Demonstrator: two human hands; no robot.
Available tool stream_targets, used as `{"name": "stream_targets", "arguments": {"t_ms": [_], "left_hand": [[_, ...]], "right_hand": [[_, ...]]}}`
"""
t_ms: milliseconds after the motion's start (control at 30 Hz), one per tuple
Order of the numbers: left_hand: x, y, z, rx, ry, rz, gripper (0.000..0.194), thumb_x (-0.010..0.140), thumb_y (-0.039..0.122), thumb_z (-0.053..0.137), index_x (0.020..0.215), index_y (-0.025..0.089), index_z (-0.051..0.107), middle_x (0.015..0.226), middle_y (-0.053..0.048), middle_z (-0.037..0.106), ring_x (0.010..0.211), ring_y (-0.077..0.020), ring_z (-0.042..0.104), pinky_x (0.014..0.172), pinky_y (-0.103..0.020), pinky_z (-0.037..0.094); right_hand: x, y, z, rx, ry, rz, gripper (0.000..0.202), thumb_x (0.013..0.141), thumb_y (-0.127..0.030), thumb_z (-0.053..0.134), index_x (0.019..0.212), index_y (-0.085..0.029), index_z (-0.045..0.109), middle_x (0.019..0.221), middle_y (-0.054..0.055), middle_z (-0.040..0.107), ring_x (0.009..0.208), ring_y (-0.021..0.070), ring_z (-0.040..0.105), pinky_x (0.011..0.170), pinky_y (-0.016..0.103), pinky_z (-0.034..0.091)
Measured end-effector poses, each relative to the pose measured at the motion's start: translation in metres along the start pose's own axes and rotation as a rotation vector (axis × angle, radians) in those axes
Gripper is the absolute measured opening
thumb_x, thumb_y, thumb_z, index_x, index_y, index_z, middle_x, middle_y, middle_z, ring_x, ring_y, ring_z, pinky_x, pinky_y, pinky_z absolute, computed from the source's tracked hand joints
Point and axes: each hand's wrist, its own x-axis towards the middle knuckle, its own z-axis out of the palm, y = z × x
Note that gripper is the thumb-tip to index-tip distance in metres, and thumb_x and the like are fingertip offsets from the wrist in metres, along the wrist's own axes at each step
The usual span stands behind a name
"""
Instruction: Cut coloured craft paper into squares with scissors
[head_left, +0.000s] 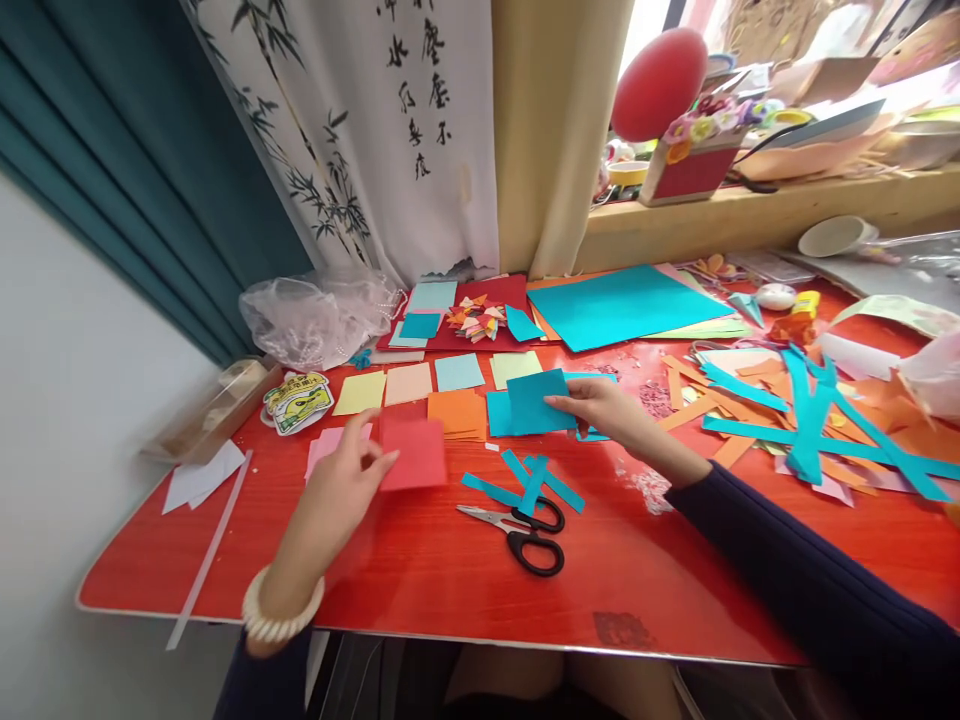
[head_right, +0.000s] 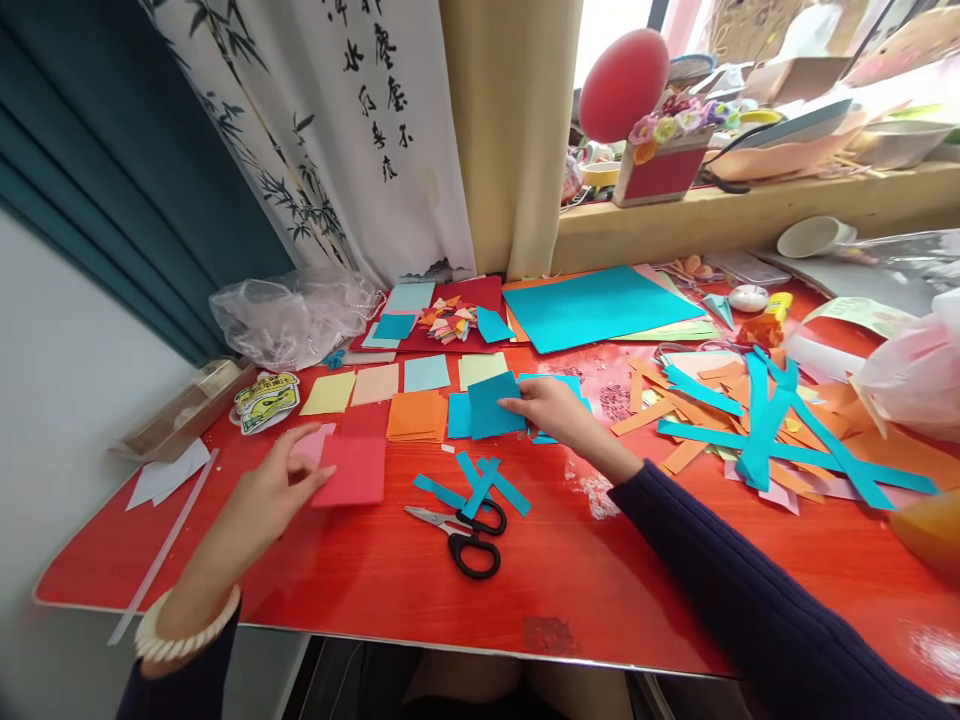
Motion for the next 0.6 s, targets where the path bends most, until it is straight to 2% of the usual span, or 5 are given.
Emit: {"name": "stream_targets", "arguments": {"t_ms": [133, 267, 400, 500, 600], "left_hand": [[-0.031, -0.042, 0.002, 0.343, -0.127, -0.149, 0.049, 0.089, 0.036, 0.035, 0.135, 0.017, 0.036, 0.075, -0.002, 0.060, 0.069, -0.0231, 0.059, 0.060, -0.031, 0.040], [-0.030, -0.051, 0.005, 0.607, 0.003, 0.022, 0.044, 0.089, 0.036, 0.037, 0.125, 0.015, 0.048, 0.099, -0.014, 0.063, 0.095, -0.0319, 0.058, 0.071, -0.039, 0.045], [0.009, -0.028, 0.008, 0.599, 0.104, 0.356, 0.038, 0.088, 0.039, 0.046, 0.120, 0.021, 0.055, 0.107, -0.011, 0.061, 0.104, -0.0294, 0.053, 0.087, -0.040, 0.044], [0.049, 0.004, 0.026, 0.539, -0.045, 0.592, 0.035, 0.088, 0.039, 0.047, 0.115, 0.020, 0.058, 0.108, -0.010, 0.059, 0.104, -0.0265, 0.052, 0.091, -0.038, 0.042], [0.087, 0.042, 0.059, 0.529, -0.256, 0.795, 0.036, 0.088, 0.040, 0.048, 0.115, 0.017, 0.058, 0.113, -0.012, 0.058, 0.109, -0.0262, 0.051, 0.093, -0.036, 0.040]], "right_hand": [[0.009, -0.015, -0.003, -0.135, -0.026, 0.000, 0.035, 0.084, -0.031, 0.056, 0.056, -0.020, 0.039, 0.046, 0.000, 0.056, 0.042, 0.0124, 0.057, 0.046, 0.025, 0.044], [0.016, -0.024, 0.018, -0.335, -0.007, -0.012, 0.023, 0.085, -0.030, 0.054, 0.065, -0.018, 0.050, 0.053, 0.005, 0.062, 0.049, 0.0170, 0.062, 0.047, 0.026, 0.045], [0.018, -0.014, 0.030, -0.598, 0.173, -0.063, 0.029, 0.082, -0.038, 0.058, 0.087, -0.010, 0.063, 0.079, 0.020, 0.068, 0.075, 0.0326, 0.067, 0.056, 0.036, 0.046], [0.014, 0.001, 0.010, -0.707, 0.295, -0.092, 0.045, 0.087, -0.049, 0.048, 0.100, -0.009, 0.064, 0.087, 0.023, 0.068, 0.085, 0.0373, 0.065, 0.064, 0.043, 0.047], [0.009, 0.021, -0.030, -0.733, 0.325, -0.112, 0.049, 0.091, -0.052, 0.037, 0.110, -0.014, 0.064, 0.099, 0.019, 0.069, 0.094, 0.0344, 0.064, 0.073, 0.045, 0.048]]}}
